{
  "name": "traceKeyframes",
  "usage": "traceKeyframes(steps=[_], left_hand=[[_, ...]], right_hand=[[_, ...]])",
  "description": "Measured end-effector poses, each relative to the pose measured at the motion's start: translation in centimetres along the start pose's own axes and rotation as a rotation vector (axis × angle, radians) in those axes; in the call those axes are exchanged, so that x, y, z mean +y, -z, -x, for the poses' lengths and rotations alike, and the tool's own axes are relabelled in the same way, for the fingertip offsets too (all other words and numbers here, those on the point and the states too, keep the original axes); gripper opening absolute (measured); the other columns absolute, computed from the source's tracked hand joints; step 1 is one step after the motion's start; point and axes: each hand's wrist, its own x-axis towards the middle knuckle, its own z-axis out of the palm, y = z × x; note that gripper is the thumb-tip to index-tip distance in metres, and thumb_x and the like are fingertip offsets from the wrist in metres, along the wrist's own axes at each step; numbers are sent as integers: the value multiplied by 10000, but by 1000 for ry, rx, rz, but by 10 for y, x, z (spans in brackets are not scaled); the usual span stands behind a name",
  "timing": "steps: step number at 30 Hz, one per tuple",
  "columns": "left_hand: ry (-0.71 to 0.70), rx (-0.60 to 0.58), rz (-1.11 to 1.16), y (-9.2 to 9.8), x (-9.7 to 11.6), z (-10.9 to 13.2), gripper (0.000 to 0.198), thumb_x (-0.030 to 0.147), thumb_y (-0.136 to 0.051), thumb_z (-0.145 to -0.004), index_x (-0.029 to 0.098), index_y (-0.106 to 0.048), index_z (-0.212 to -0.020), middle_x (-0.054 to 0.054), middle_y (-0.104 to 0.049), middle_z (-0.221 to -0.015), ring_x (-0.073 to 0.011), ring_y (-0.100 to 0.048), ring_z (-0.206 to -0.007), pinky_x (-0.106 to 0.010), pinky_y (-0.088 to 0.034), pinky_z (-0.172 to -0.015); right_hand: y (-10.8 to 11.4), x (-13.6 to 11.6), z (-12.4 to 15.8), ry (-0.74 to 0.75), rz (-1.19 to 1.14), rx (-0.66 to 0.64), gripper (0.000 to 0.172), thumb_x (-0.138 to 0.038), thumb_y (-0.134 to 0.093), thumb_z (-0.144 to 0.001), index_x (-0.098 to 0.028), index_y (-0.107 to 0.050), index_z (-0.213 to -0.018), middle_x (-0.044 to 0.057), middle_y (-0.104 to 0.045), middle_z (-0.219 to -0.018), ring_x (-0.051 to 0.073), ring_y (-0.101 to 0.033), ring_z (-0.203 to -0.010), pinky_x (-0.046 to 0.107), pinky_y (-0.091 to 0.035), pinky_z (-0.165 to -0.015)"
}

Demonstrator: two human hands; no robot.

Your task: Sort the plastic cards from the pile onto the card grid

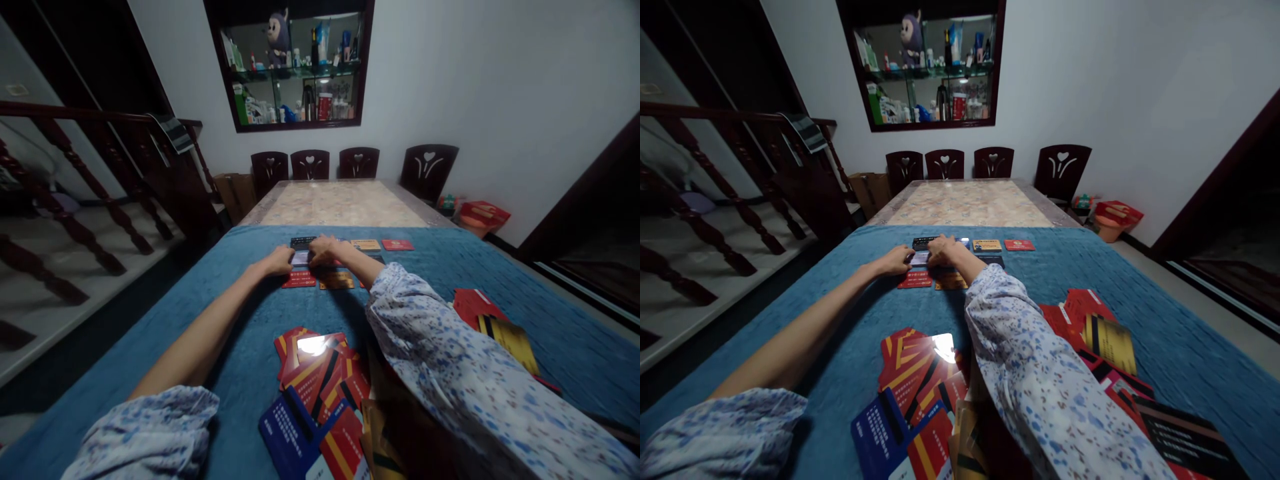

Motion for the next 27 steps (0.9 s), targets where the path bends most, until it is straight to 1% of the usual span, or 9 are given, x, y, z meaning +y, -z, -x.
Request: traceKeyframes(steps=[5,9,13,16,19,21,24,27], left_hand=[[22,25,6,-7,1,-1,316,152,-592,-719,162,-654,-1028,-116,-640,-1088,-264,-603,-1038,-318,-492,-918],[32,54,29,-10,-1,0,330,158,-595,-718,143,-651,-1043,-121,-637,-1073,-265,-607,-1010,-320,-495,-904],[26,105,64,-12,-4,4,350,181,-581,-757,117,-633,-1097,-127,-640,-1074,-265,-608,-1001,-320,-488,-909],[19,138,89,-15,-6,6,324,165,-578,-761,113,-638,-1075,-124,-648,-1055,-260,-608,-1004,-309,-485,-909],[21,165,114,-16,-8,6,290,129,-556,-764,110,-649,-1038,-124,-653,-1037,-251,-614,-992,-297,-488,-893],[29,185,131,-17,-10,6,292,101,-536,-766,109,-652,-1034,-127,-650,-1046,-251,-614,-1001,-301,-489,-897],[39,230,168,-21,-13,9,301,88,-524,-769,114,-653,-1039,-127,-641,-1076,-252,-606,-1030,-324,-483,-941],[26,300,218,-26,-16,14,291,109,-533,-777,113,-651,-1043,-132,-624,-1086,-253,-592,-1055,-352,-470,-989]], right_hand=[[2,-4,2,-17,0,-13,418,-418,-651,-761,-148,-737,-1068,146,-740,-1051,320,-601,-1142,333,-516,-836],[5,-6,6,-27,1,-24,384,-374,-645,-759,-150,-741,-1055,123,-753,-989,281,-649,-1061,284,-524,-771],[7,-7,9,-17,16,-16,391,-361,-664,-737,-146,-739,-1055,129,-749,-994,282,-662,-1019,293,-525,-761],[9,-5,11,-7,25,4,397,-391,-666,-745,-143,-737,-1046,146,-740,-1028,301,-649,-1031,313,-523,-757],[12,-2,15,6,26,28,402,-433,-661,-765,-155,-733,-1047,151,-727,-1073,318,-611,-1089,325,-512,-772],[14,1,20,23,31,52,393,-442,-657,-781,-171,-729,-1056,145,-715,-1120,326,-572,-1142,340,-498,-812],[15,7,30,62,59,121,374,-449,-628,-821,-185,-723,-1068,136,-684,-1199,331,-525,-1192,378,-469,-869],[15,12,40,74,66,171,349,-424,-624,-834,-203,-715,-1087,119,-678,-1206,322,-516,-1190,396,-450,-878]])
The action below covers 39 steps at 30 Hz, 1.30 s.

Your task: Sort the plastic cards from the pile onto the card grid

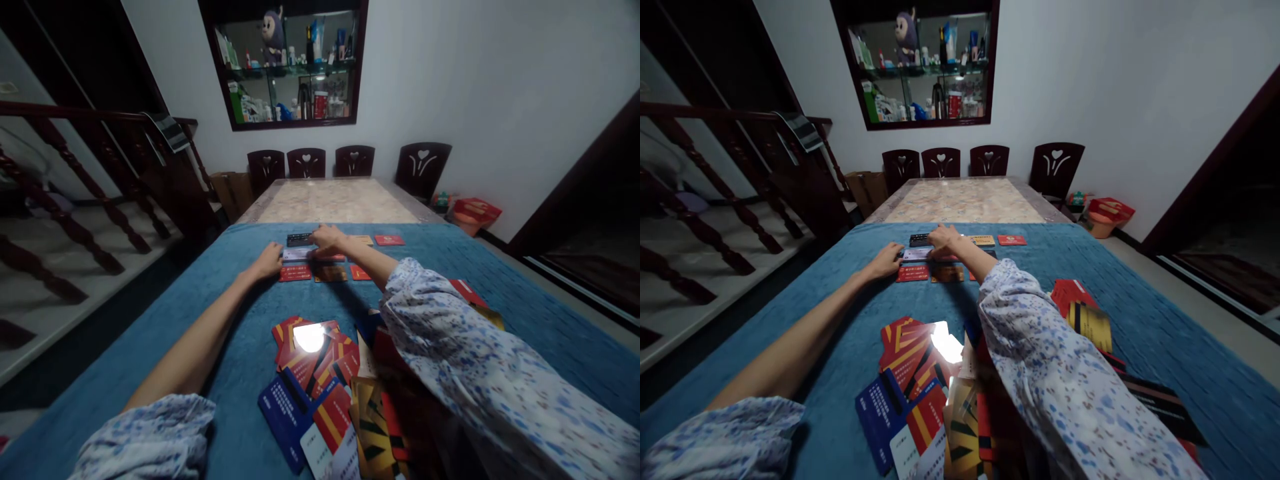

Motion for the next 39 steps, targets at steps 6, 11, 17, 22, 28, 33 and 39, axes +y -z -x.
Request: traceKeyframes(steps=[6,11,17,22,28,33,39], left_hand=[[-62,93,60,-3,-3,13,290,145,-527,-794,128,-658,-1053,-128,-601,-1093,-254,-578,-1068,-400,-461,-1030],[-69,141,67,-1,2,23,322,175,-513,-810,120,-659,-1092,-142,-594,-1139,-271,-576,-1093,-419,-463,-1032],[-116,186,93,5,19,39,272,174,-495,-815,147,-682,-1010,-119,-609,-1100,-256,-590,-1051,-409,-487,-989],[-143,214,115,8,37,52,219,184,-505,-824,159,-686,-943,-110,-611,-1077,-252,-585,-1045,-411,-486,-973],[-156,229,165,4,61,66,193,168,-488,-852,159,-681,-847,-103,-610,-1029,-240,-582,-1013,-421,-484,-944],[-166,214,189,5,83,79,187,159,-478,-871,159,-661,-833,-96,-603,-1040,-222,-577,-1014,-393,-482,-932],[-198,197,202,9,107,89,175,127,-493,-857,165,-662,-829,-89,-612,-1016,-212,-582,-993,-373,-482,-924]], right_hand=[[5,-1,26,0,11,49,307,-298,-592,-837,-211,-715,-1105,111,-697,-1158,297,-528,-1149,361,-410,-841],[10,-7,49,-3,2,82,228,-236,-549,-861,-199,-734,-988,111,-711,-1115,281,-539,-1118,332,-370,-790],[10,-11,74,-2,-10,119,223,-199,-520,-875,-185,-727,-958,111,-711,-1102,264,-544,-1068,327,-328,-754],[8,-12,97,-8,-23,151,231,-204,-497,-891,-189,-722,-942,108,-714,-1049,253,-540,-1026,319,-308,-727],[3,-10,128,9,-71,175,200,-193,-528,-867,-177,-723,-906,103,-713,-1003,240,-526,-1005,311,-295,-719],[-10,-10,153,21,-120,205,201,-205,-516,-890,-184,-715,-883,98,-710,-991,246,-519,-1012,322,-288,-736],[-15,-13,181,-4,-141,207,184,-208,-526,-900,-190,-708,-877,92,-709,-969,242,-515,-1001,326,-283,-733]])
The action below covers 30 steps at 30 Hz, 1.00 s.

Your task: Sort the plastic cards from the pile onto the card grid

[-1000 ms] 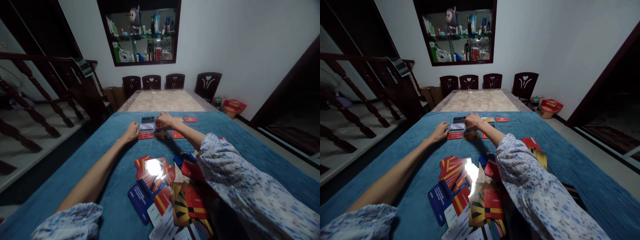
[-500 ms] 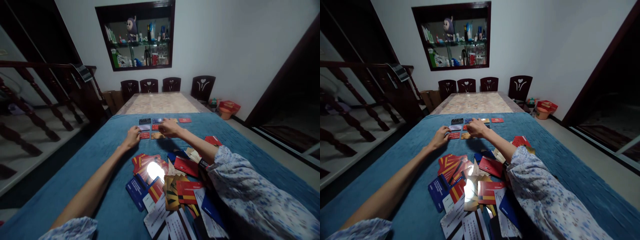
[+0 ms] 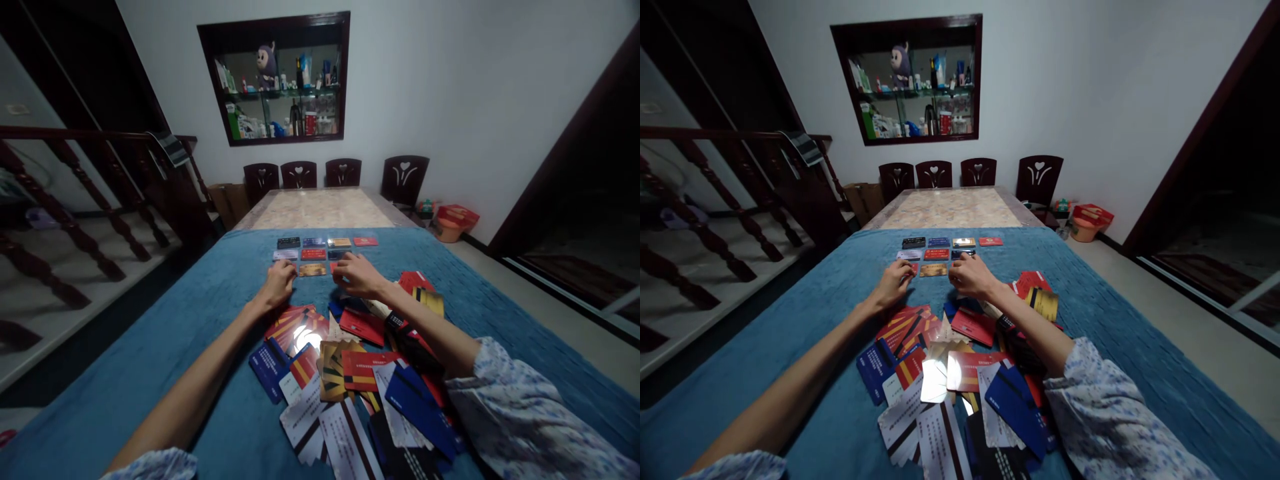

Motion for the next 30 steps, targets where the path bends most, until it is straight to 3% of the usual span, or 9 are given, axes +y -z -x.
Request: traceKeyframes(steps=[9,16,30], left_hand=[[-36,-97,11,-3,47,9,190,89,-493,-849,162,-666,-881,-102,-628,-1039,-225,-569,-1001,-391,-465,-907],[31,-192,-35,-9,86,14,158,162,-520,-872,193,-669,-917,-94,-689,-991,-268,-537,-1050,-439,-414,-920],[135,-275,24,-21,102,23,201,223,-522,-907,194,-674,-1037,-92,-721,-1048,-270,-553,-1044,-464,-370,-952]], right_hand=[[-3,4,26,13,-72,11,140,-211,-590,-880,-210,-723,-925,78,-703,-993,244,-512,-1030,326,-300,-753],[-10,10,34,50,-134,-19,164,-189,-623,-845,-227,-725,-968,83,-706,-999,249,-512,-1034,336,-352,-776],[-18,13,37,57,-118,-159,242,-220,-606,-833,-240,-731,-1040,88,-697,-1044,268,-531,-1047,339,-383,-792]])
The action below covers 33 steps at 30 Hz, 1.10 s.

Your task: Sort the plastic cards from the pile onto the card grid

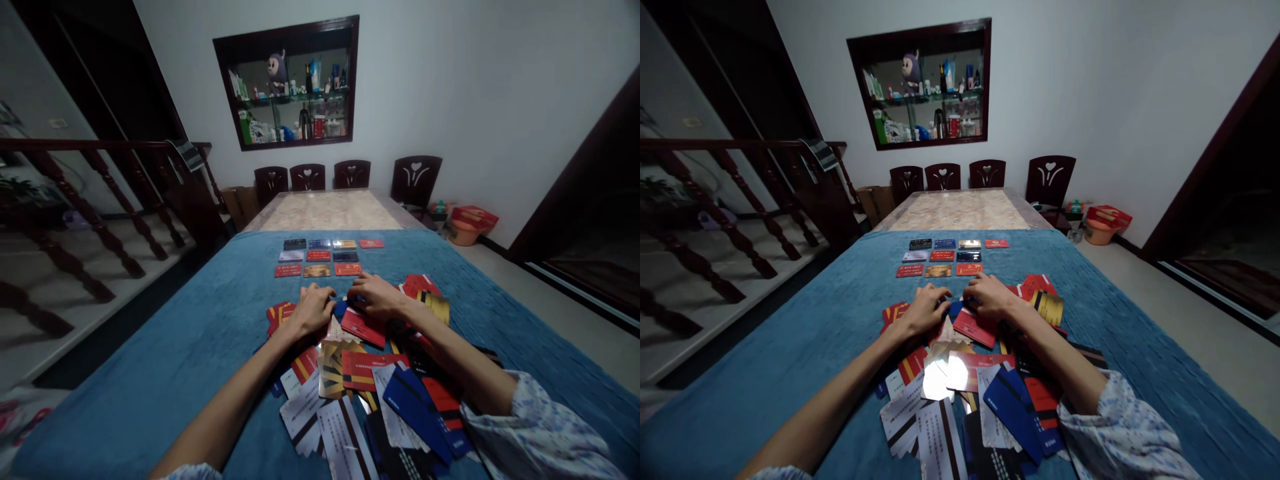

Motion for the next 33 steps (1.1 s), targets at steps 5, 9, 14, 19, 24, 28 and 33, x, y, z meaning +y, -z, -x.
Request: traceKeyframes(steps=[5,9,14,19,24,28,33], left_hand=[[6,21,18,-6,0,-2,213,200,-541,-885,197,-678,-1048,-85,-725,-950,-262,-552,-1035,-458,-361,-964],[18,22,45,-10,-3,-5,206,189,-558,-862,202,-685,-1025,-73,-729,-919,-259,-552,-1028,-454,-363,-962],[69,31,66,-10,-4,-7,195,156,-549,-849,211,-691,-972,-57,-734,-890,-260,-573,-1007,-444,-377,-946],[95,78,68,-7,-9,-9,216,133,-538,-840,210,-706,-952,-62,-741,-936,-257,-593,-1026,-429,-394,-947],[85,96,21,-6,-17,-12,248,133,-506,-845,212,-728,-921,-77,-746,-938,-273,-601,-1018,-444,-403,-930],[83,92,-10,-6,-19,-12,287,112,-483,-846,209,-741,-923,-88,-741,-941,-278,-595,-1009,-452,-395,-923],[10,24,-74,4,-14,-8,251,176,-505,-870,193,-755,-895,-100,-725,-978,-282,-558,-1036,-489,-346,-968]], right_hand=[[-3,0,-1,-2,4,4,269,-211,-592,-845,-236,-723,-1079,93,-692,-1058,269,-533,-1053,338,-395,-789],[-7,2,-2,0,-13,27,270,-199,-584,-849,-232,-724,-1077,96,-691,-1062,267,-528,-1053,339,-396,-798],[-8,4,-1,10,-33,42,256,-224,-570,-864,-227,-725,-1066,95,-694,-1049,258,-534,-1025,343,-399,-819],[-8,7,-1,30,-48,52,318,-213,-603,-820,-222,-712,-1119,91,-687,-1055,246,-535,-1006,347,-407,-854],[-10,11,-1,58,-93,28,419,-182,-612,-775,-220,-694,-1185,90,-679,-1117,258,-532,-1058,366,-417,-904],[-12,14,0,73,-141,14,453,-140,-592,-757,-205,-698,-1192,98,-678,-1168,252,-561,-1031,386,-414,-946],[-16,15,-1,83,-148,29,450,-124,-587,-763,-208,-705,-1189,98,-673,-1203,254,-566,-1037,404,-410,-963]])
